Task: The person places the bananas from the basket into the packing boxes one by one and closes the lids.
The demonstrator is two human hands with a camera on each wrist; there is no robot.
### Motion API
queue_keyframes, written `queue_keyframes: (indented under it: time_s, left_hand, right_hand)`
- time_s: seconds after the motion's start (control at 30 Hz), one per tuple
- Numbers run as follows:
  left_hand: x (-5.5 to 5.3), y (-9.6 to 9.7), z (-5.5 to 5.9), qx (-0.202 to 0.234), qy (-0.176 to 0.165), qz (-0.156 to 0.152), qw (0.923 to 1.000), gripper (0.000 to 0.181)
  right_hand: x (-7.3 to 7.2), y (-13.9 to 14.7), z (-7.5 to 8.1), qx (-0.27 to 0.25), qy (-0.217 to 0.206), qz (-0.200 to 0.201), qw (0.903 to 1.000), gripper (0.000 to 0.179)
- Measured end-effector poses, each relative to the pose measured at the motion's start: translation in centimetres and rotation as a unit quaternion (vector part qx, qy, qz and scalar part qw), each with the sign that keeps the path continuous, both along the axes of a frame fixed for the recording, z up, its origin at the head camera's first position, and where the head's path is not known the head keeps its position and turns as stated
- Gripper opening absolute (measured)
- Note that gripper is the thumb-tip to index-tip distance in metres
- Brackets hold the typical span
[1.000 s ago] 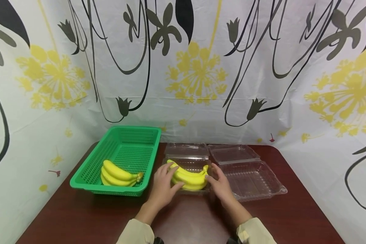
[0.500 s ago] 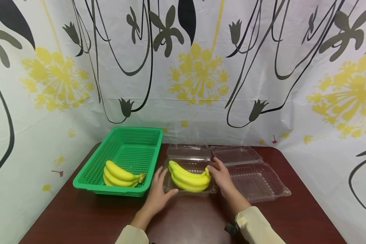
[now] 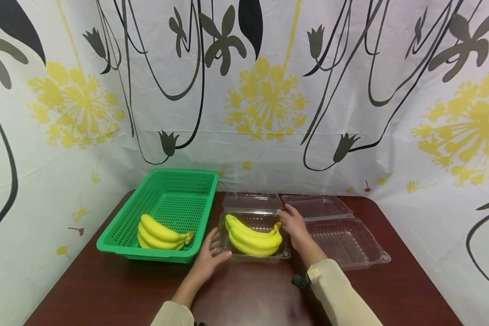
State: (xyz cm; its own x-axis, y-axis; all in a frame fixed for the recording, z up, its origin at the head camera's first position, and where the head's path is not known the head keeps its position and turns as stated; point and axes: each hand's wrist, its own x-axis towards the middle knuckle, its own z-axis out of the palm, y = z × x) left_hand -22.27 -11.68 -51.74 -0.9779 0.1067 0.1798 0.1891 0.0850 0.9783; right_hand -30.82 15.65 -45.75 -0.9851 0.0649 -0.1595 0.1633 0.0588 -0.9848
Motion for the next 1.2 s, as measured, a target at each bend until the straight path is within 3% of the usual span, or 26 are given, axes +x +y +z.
queue_keyframes:
  time_s: [0.2, 0.4, 0.83, 1.2]
  left_hand:
    - [-0.1, -0.2, -0.1, 0.013, -0.003, -0.004, 0.9999, 0.09]
    - [-0.1, -0.2, -0.7, 0.008, 0.005, -0.002, 1.0, 0.087]
    - [0.0, -0.1, -0.6, 0.024, 0.019, -0.008, 0.9995, 0.08]
    - [0.2, 0.1, -0.6, 0.024, 0.015, -0.006, 0.9996, 0.082]
  right_hand:
    - [-1.7, 0.5, -0.1, -0.028, -0.015, 0.015, 0.9994, 0.066]
    - [-2.5, 0.5, -0.3, -0.07, 0.003, 0.006, 0.9975, 0.069]
    - [-1.4, -0.2, -0.8, -0.125, 0.078, -0.066, 0.9869, 0.056]
    - [-1.1, -0.4, -0.9, -0.166, 0.149, -0.134, 0.9656, 0.042]
